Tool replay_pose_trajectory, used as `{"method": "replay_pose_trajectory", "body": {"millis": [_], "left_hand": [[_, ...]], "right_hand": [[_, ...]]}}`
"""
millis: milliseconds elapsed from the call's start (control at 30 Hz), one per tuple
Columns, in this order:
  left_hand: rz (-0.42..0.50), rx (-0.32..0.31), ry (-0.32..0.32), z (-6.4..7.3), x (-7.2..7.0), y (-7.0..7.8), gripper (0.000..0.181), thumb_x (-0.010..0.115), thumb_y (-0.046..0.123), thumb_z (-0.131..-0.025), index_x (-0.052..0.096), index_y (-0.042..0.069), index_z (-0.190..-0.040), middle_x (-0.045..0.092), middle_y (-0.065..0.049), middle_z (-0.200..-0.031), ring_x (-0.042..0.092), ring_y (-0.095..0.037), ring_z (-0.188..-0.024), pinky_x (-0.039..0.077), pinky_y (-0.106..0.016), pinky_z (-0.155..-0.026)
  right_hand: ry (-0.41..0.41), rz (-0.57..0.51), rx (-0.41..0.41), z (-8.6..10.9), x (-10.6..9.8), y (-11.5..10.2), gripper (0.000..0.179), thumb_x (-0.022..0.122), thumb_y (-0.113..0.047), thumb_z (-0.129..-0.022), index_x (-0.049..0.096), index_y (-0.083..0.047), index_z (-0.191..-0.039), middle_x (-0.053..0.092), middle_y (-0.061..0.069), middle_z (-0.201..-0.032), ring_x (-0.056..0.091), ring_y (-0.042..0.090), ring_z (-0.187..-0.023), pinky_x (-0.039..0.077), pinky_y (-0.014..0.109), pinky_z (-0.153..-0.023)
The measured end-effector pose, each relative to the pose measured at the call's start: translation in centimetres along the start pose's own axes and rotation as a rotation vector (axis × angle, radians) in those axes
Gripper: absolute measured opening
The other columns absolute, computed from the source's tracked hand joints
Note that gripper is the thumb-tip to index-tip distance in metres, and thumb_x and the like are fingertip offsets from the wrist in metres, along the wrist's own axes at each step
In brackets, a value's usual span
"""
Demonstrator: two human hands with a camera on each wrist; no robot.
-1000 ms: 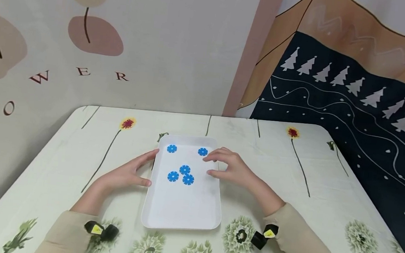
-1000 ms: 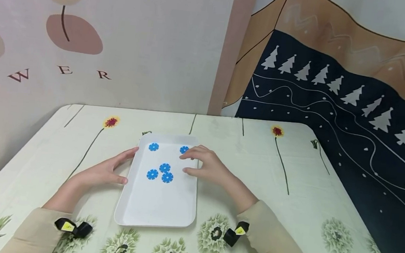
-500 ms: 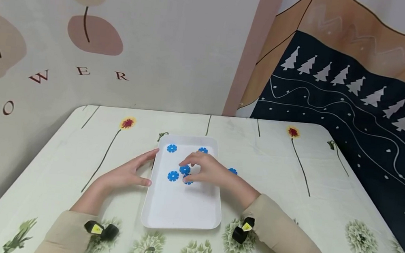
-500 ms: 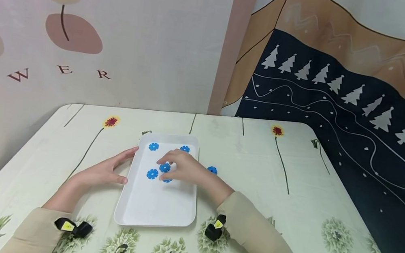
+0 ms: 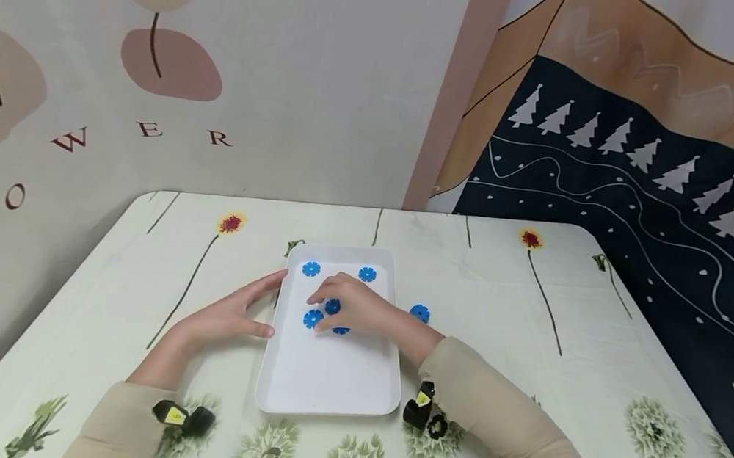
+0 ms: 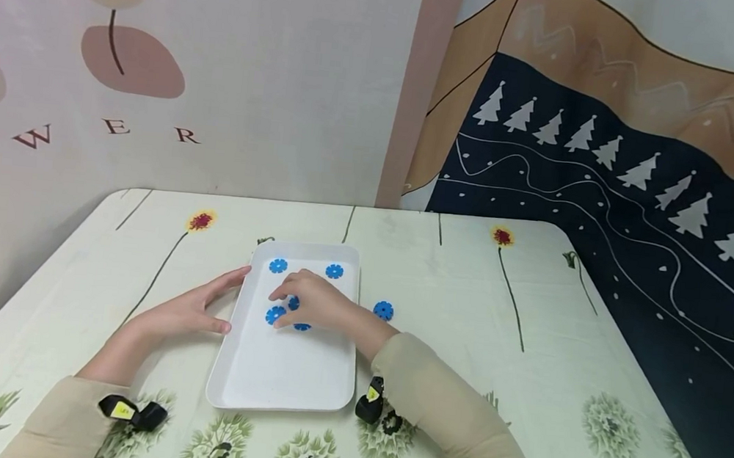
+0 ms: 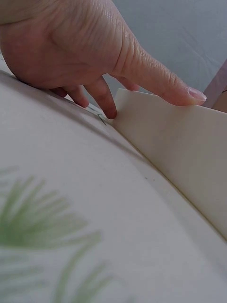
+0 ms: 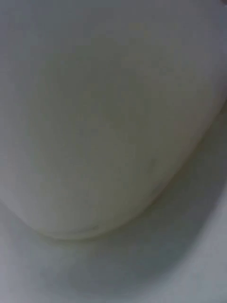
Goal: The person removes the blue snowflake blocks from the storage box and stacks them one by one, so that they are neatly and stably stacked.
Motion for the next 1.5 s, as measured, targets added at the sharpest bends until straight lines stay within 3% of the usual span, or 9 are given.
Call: {"method": "replay_pose_trajectory", "body": {"millis": [400,767,1233,1500], "left_hand": [[0.0,-0.009,0.001,0.0,0.0,-0.1,0.098,0.082,0.024,-0.076,0.022,0.015,-0.153,0.022,-0.016,-0.155,0.013,-0.04,-0.141,0.01,-0.068,-0.104],[0.003,-0.002,-0.002,-0.1,0.0,0.1,0.098,0.082,0.025,-0.077,0.022,0.015,-0.153,0.022,-0.016,-0.155,0.013,-0.039,-0.141,0.01,-0.067,-0.105],[0.002,0.002,-0.001,0.0,0.0,-0.4,0.098,0.081,0.025,-0.077,0.021,0.015,-0.154,0.023,-0.017,-0.155,0.014,-0.039,-0.141,0.01,-0.066,-0.105],[0.005,0.0,0.002,0.0,0.1,-0.1,0.098,0.082,0.025,-0.076,0.021,0.015,-0.153,0.022,-0.016,-0.155,0.013,-0.037,-0.142,0.009,-0.065,-0.106]], "right_hand": [[-0.007,0.087,0.017,-0.3,0.9,0.3,0.045,0.081,-0.037,-0.076,0.072,-0.016,-0.115,0.062,-0.005,-0.109,0.048,0.008,-0.099,0.041,0.018,-0.084],[-0.007,0.056,0.032,-0.4,1.0,0.7,0.04,0.08,-0.038,-0.075,0.074,-0.02,-0.111,0.061,-0.008,-0.105,0.047,0.007,-0.098,0.041,0.019,-0.083],[0.019,0.121,-0.053,-0.3,0.9,0.1,0.037,0.078,-0.037,-0.08,0.073,-0.017,-0.11,0.064,-0.011,-0.1,0.049,0.006,-0.097,0.041,0.017,-0.086],[0.068,0.109,-0.079,0.4,-0.2,-0.6,0.037,0.077,-0.03,-0.082,0.071,-0.014,-0.115,0.066,-0.004,-0.109,0.051,0.012,-0.106,0.041,0.024,-0.093]]}}
Point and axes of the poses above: each hand's wrist, its own z-axis away from the middle knuckle, its own x-axis out of the palm, y = z × x, the point moved 8 cm from there along -z, towards the middle knuckle
